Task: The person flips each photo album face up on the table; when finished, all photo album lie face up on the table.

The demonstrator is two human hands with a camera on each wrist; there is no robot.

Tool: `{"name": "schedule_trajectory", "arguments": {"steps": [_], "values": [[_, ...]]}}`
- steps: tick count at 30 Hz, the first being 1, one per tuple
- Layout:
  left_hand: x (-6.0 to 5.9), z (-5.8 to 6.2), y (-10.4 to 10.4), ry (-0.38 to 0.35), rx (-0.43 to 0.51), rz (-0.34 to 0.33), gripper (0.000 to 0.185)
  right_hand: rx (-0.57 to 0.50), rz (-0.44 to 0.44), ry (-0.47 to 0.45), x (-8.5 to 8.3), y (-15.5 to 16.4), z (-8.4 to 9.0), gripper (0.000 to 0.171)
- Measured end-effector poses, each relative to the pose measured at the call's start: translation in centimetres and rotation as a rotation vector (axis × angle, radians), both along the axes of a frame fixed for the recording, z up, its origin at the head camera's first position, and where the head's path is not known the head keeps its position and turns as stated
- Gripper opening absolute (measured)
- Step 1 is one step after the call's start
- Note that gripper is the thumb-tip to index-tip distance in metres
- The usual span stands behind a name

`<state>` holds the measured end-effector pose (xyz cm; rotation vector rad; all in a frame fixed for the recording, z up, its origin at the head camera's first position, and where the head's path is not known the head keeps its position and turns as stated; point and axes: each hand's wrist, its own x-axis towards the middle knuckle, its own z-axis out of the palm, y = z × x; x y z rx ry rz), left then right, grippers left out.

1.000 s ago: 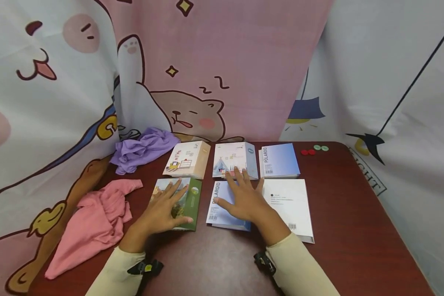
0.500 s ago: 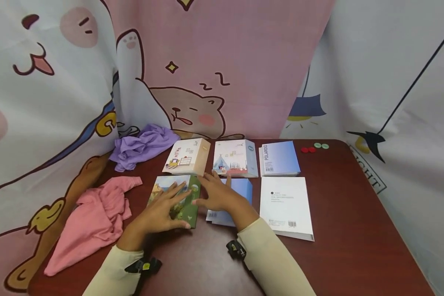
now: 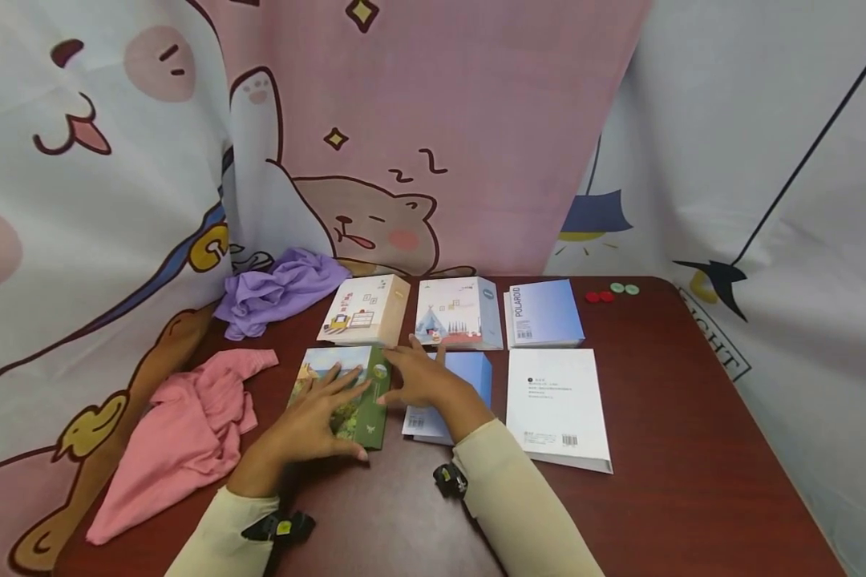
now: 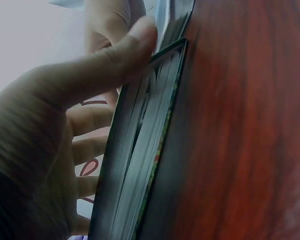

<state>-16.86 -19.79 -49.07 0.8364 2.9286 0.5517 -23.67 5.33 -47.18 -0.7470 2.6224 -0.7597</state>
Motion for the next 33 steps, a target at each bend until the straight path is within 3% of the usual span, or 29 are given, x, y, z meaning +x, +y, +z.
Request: {"name": "schedule_trajectory", "arguments": {"steps": [3,9,14,25,33], "values": [[-0.1,-0.1,0.0,0.014,-0.016,-0.004,0.116,-0.016,-0.007,0.000,-0.4,-0.1,-0.3,0.096],[-0.1,-0.1,0.0,0.032,-0.022,-0.007,0.112,-0.033,-0.009,0.017,-1.6,-0.4,-2.5,0.107],[0.1,-0.2,0.1,0.023,-0.016,-0.008,0.113,-0.007,-0.028,0.025,-1.7,-0.8,-3.3,0.116],[0.0,-0.3,0.2,0.036,-0.011,-0.007,0.108,0.061,-0.052,0.051,-0.5,-1.2,-2.0,0.114],[0.1,-0.3,-0.8,0.036,0.168,-0.045,0.104,-0.101,-0.038,0.081,-0.2,-0.5,-1.2,0.111]]}}
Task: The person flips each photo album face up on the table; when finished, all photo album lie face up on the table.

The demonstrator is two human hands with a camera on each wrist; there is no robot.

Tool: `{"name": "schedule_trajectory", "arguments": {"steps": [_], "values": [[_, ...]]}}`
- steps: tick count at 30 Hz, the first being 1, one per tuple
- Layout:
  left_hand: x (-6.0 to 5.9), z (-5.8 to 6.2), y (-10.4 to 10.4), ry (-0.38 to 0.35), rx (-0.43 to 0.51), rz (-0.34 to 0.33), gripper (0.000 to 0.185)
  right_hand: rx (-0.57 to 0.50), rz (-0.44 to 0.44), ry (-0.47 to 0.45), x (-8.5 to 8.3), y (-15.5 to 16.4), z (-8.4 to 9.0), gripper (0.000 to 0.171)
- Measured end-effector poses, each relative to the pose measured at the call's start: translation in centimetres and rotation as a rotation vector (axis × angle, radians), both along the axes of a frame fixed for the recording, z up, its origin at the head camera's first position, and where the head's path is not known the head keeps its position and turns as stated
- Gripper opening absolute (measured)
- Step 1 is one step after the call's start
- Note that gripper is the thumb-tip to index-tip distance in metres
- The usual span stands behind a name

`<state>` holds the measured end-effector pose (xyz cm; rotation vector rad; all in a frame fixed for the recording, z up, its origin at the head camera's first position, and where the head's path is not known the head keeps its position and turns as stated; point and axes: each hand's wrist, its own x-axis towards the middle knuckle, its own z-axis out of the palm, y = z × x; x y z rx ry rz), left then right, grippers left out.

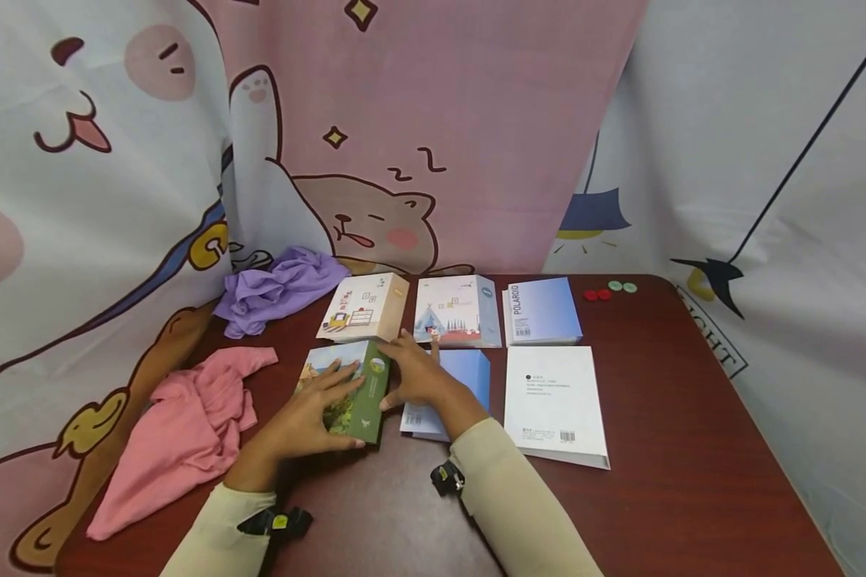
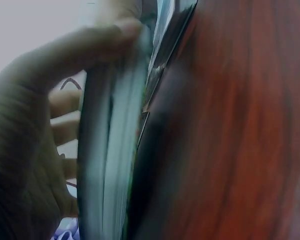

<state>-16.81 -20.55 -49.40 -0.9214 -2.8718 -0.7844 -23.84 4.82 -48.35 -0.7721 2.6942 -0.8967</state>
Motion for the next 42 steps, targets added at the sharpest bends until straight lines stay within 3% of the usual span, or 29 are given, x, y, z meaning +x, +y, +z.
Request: {"name": "schedule_trajectory", "arguments": {"steps": [6,13,18,23,27,33,37,42], "values": [[0.1,0.4,-0.9,0.004,0.194,-0.066,0.100,-0.202,0.082,0.005,-0.2,1.0,0.0,0.107],[-0.1,0.6,-1.4,0.033,0.419,-0.141,0.098,-0.540,0.078,-0.183,0.4,0.8,0.2,0.114],[-0.2,0.7,-1.4,0.014,0.576,-0.188,0.095,-0.642,0.095,-0.260,1.4,0.3,0.5,0.110],[-0.1,0.7,-0.9,-0.061,0.715,-0.230,0.092,-0.646,0.112,-0.183,2.3,-0.4,1.0,0.100],[0.1,0.7,-0.6,-0.101,0.824,-0.262,0.092,-0.583,0.088,-0.069,3.0,-1.0,1.4,0.104],[0.4,1.1,-0.7,-0.159,0.995,-0.378,0.097,-0.540,0.099,0.066,3.7,-1.8,1.8,0.103],[0.4,1.3,-0.7,-0.180,1.032,-0.416,0.101,-0.496,0.078,0.074,4.0,-2.3,2.2,0.097],[0.4,1.0,-1.0,-0.146,0.967,-0.345,0.107,-0.389,0.024,0.053,4.2,-2.9,2.2,0.095]]}}
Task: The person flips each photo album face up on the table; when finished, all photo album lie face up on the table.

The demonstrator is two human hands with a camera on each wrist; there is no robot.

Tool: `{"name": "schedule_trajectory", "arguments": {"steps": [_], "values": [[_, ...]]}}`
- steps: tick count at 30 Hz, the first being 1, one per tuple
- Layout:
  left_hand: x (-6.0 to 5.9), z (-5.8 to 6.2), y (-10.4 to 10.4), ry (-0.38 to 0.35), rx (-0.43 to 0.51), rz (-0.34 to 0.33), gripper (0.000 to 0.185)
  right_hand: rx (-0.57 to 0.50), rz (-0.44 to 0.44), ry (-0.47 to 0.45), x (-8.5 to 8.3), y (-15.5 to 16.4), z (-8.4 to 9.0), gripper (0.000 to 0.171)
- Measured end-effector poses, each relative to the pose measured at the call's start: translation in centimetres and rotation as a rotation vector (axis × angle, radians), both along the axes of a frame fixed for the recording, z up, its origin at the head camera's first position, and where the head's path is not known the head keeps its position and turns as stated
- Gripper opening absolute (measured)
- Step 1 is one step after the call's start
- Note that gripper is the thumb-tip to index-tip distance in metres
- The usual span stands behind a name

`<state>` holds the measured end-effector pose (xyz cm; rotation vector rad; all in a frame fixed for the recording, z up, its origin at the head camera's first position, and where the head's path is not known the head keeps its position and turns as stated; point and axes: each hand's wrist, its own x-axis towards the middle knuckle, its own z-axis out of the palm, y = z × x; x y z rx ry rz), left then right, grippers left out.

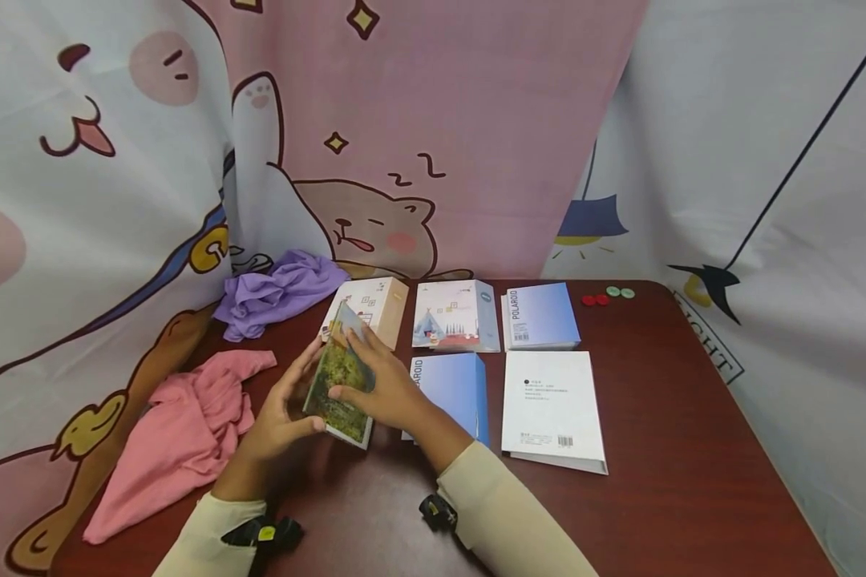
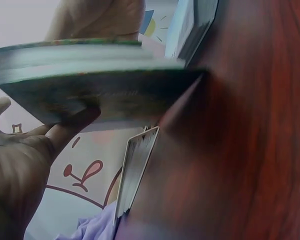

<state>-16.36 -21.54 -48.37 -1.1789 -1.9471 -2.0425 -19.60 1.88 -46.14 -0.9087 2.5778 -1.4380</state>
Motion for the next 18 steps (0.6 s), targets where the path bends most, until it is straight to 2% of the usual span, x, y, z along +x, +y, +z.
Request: {"name": "schedule_trajectory", "arguments": {"steps": [3,7,14,18], "values": [[0.1,0.0,-0.2,0.002,-0.095,0.052,0.105,0.035,-0.022,-0.012,0.0,-0.3,-0.2,0.094],[0.3,0.1,-0.8,-0.007,-0.220,0.099,0.105,0.028,-0.010,-0.043,0.0,-0.2,-0.6,0.094],[0.7,0.2,-3.3,-0.038,-0.400,0.314,0.089,0.070,-0.044,-0.119,0.4,-0.4,-2.0,0.104],[0.8,0.2,-4.4,-0.080,-0.516,0.373,0.087,0.127,-0.089,-0.144,0.8,-0.6,-2.3,0.104]]}}
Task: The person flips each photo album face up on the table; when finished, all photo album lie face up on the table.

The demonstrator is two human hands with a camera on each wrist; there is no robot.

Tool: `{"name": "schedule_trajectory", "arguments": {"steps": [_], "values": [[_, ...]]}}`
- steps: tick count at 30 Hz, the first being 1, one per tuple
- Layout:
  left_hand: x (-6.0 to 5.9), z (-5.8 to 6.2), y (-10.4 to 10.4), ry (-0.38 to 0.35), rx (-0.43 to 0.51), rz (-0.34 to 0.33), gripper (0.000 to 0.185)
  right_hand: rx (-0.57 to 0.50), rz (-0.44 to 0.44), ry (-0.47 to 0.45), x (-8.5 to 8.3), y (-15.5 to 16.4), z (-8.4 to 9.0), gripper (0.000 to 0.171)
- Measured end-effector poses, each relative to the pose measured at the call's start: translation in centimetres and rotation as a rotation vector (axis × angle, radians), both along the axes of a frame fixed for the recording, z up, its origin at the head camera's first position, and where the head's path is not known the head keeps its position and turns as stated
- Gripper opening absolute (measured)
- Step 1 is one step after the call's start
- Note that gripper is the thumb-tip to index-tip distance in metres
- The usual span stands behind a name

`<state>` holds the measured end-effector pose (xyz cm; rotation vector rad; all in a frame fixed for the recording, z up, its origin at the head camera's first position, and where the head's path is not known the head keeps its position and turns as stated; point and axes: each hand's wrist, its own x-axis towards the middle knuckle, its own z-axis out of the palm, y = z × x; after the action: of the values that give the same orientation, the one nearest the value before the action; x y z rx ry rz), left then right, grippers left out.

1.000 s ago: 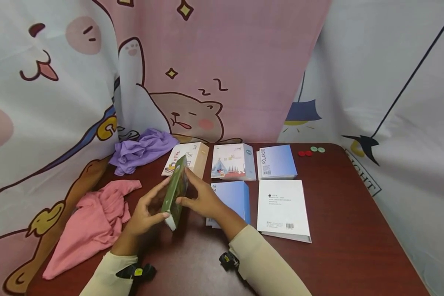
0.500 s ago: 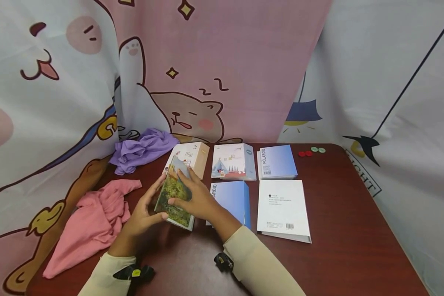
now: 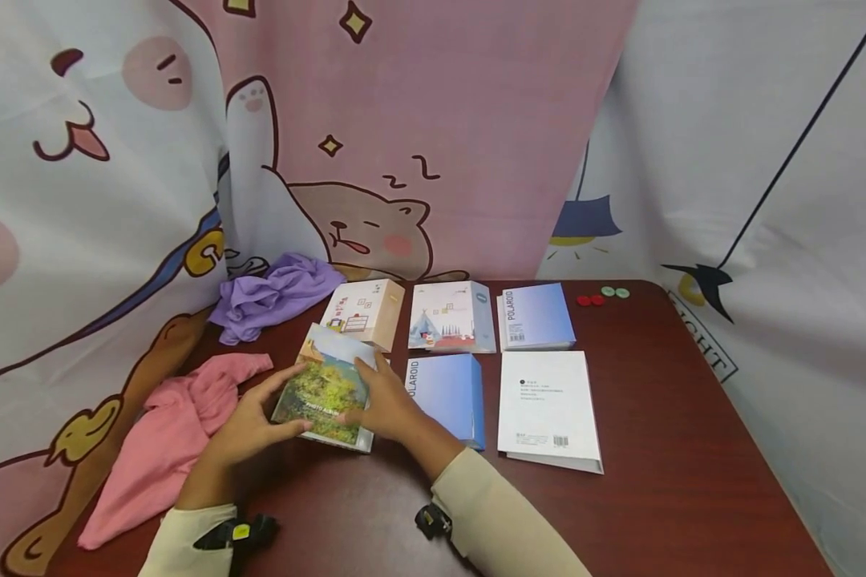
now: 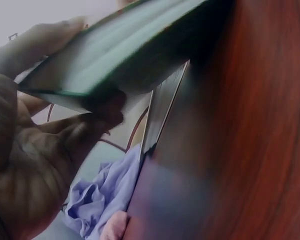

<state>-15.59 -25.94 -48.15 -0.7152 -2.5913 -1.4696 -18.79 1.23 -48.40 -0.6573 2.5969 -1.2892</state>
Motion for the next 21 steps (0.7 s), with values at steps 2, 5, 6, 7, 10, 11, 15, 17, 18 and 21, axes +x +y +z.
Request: {"name": "schedule_trajectory", "arguments": {"steps": [2,5,6,7,10,11,15,17,18,21], "values": [[0.0,0.0,-0.4,-0.025,-0.059,0.012,0.087,0.042,-0.009,-0.015,0.2,-0.1,-0.1,0.101],[-0.1,-0.1,-0.6,-0.071,-0.127,0.013,0.086,0.120,-0.007,-0.022,0.3,-0.2,-0.2,0.096],[-0.2,-0.2,-0.7,-0.088,-0.139,0.010,0.086,0.139,-0.004,-0.023,0.4,-0.2,-0.1,0.095],[-0.3,-0.3,-0.8,-0.098,-0.150,0.008,0.087,0.159,-0.004,-0.022,0.3,-0.2,-0.2,0.094],[-0.7,-0.6,-1.0,-0.108,-0.155,0.001,0.088,0.191,-0.006,-0.014,0.2,-0.2,-0.3,0.093],[-0.8,-0.8,-1.0,-0.100,-0.161,0.001,0.088,0.196,-0.008,-0.011,0.2,-0.2,-0.3,0.093],[-1.1,-1.4,-1.3,-0.048,-0.232,0.026,0.087,0.214,-0.020,-0.011,0.2,-0.2,-0.6,0.092],[-1.1,-1.5,-1.4,-0.037,-0.269,0.041,0.086,0.225,-0.021,-0.016,0.3,-0.3,-0.7,0.092],[-1.2,-1.5,-1.4,-0.034,-0.280,0.045,0.086,0.228,-0.024,-0.021,0.3,-0.4,-0.8,0.092],[-1.3,-1.5,-1.5,-0.033,-0.291,0.039,0.084,0.231,-0.029,-0.032,0.2,-0.4,-0.7,0.091]]}}
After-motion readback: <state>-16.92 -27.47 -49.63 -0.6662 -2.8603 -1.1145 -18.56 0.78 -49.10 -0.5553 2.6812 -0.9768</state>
